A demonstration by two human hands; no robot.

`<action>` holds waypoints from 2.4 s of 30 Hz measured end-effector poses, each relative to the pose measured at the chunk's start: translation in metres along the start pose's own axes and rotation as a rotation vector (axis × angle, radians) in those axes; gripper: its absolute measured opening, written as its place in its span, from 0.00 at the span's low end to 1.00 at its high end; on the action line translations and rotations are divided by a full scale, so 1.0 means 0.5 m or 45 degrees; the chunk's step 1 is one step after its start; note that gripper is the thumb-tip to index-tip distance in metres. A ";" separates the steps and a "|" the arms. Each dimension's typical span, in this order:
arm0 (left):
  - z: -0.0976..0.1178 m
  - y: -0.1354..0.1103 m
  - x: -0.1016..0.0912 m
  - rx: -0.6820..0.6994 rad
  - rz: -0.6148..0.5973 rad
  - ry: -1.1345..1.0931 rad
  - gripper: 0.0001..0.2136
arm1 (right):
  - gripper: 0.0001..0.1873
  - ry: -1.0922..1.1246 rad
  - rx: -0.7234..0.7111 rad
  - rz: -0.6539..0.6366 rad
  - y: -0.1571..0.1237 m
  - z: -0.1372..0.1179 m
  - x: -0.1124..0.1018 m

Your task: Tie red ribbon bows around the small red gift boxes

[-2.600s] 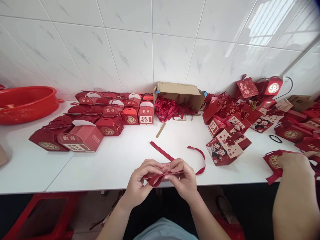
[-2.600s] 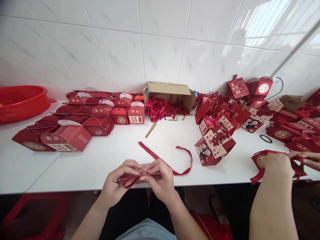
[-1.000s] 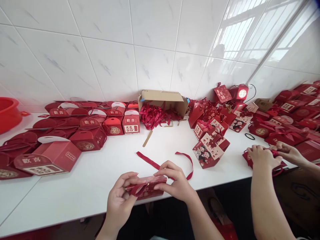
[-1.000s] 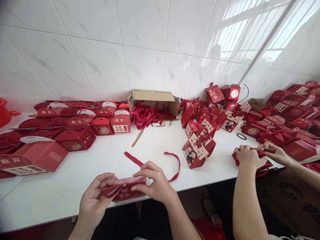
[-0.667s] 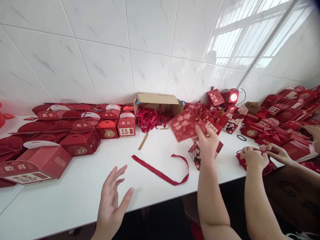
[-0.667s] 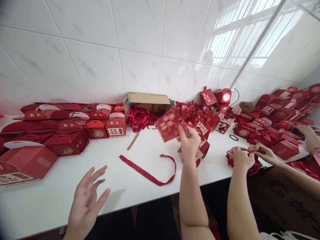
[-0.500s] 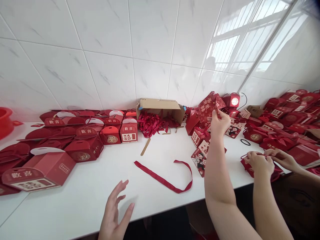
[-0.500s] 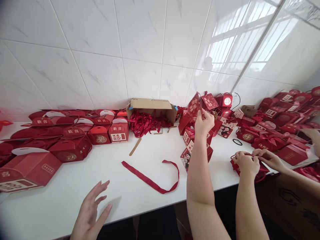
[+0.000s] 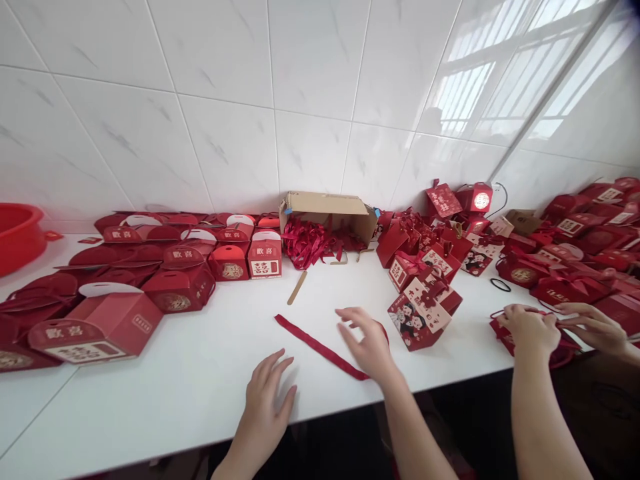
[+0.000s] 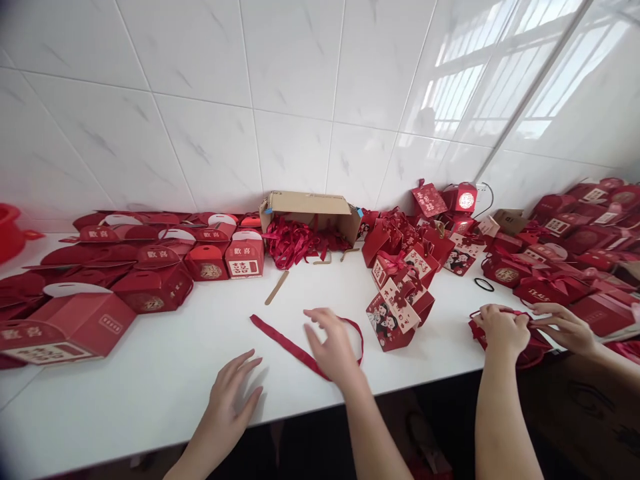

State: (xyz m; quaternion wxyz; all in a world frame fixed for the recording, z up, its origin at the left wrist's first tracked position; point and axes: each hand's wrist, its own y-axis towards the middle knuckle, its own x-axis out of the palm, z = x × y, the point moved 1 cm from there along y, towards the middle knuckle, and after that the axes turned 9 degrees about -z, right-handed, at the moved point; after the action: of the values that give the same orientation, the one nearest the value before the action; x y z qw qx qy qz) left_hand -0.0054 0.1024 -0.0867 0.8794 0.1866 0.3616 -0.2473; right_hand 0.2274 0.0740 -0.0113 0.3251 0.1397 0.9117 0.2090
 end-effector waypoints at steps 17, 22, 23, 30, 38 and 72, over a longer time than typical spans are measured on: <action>-0.152 0.040 -0.412 -0.762 1.084 0.493 0.49 | 0.13 0.578 0.283 -0.160 -0.013 -0.043 0.153; -0.175 0.032 -0.435 -0.811 0.726 0.461 0.37 | 0.13 0.654 0.374 -0.232 -0.027 -0.031 0.154; -0.173 0.022 -0.424 -0.788 0.695 0.389 0.37 | 0.13 0.656 0.409 -0.237 -0.029 -0.028 0.152; -0.061 -0.019 -0.258 -0.139 0.141 0.042 0.34 | 0.15 0.821 0.525 -0.112 -0.038 -0.041 0.127; 0.035 0.009 -0.129 0.205 -0.306 -0.309 0.36 | 0.10 1.180 0.607 0.037 -0.071 -0.048 0.067; 0.165 0.080 -0.144 0.402 -0.019 0.291 0.08 | 0.13 1.560 0.723 0.267 -0.077 -0.041 0.007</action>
State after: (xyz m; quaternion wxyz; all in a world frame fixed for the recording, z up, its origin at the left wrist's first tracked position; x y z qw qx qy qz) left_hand 0.0179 0.1143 0.0268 0.7906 0.3464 0.4172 -0.2846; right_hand 0.2068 0.0355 -0.0168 -0.3209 0.1636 0.9323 0.0335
